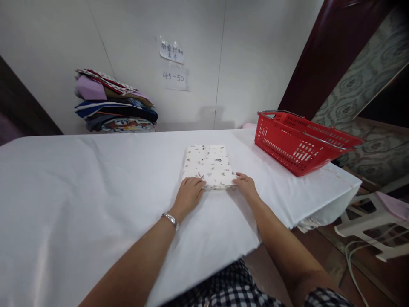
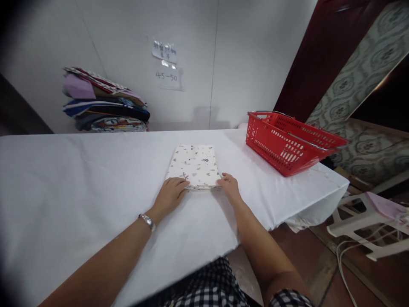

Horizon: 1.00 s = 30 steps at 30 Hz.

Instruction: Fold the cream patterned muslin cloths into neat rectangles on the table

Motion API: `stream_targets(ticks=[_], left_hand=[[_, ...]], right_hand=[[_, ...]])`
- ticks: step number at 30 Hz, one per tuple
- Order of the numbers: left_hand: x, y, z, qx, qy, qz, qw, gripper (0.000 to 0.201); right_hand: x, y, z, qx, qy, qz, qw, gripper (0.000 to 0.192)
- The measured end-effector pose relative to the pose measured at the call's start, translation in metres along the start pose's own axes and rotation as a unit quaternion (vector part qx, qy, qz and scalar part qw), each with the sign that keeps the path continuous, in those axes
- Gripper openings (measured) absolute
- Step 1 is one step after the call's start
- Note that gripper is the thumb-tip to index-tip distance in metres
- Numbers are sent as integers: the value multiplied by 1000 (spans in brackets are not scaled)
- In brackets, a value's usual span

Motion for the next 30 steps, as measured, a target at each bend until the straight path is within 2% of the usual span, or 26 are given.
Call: stream_targets(ticks=[6, 10, 17, 24, 30], left_hand=[[0, 0, 1, -3, 2, 3, 1000, 25], [0, 0, 0, -2, 3, 2, 1000, 25], [-1, 1, 0, -1, 8, -7, 1000, 26], [-2, 2, -1, 3, 8, -7, 1000, 27], [0, 2, 0, 4, 3, -9, 1000, 26]], right_hand=[[-2, -3, -2, -28, 81, 5, 996, 30], [-3, -3, -8, -20, 103, 23, 994, 36], [-5, -6, -10, -22, 179, 10, 984, 35], [-4, -3, -1, -9, 198, 27, 980, 36], [-2, -3, -4, -3, 189, 29, 982, 36]])
Point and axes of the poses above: each hand's wrist, its own y-axis away from the middle knuckle, its own x-axis out of the palm, z = x × y, the point moved 6 cm from there along -y, towards the middle knuckle, and after that the axes turned 4 degrees about y, right-handed, at the moved point
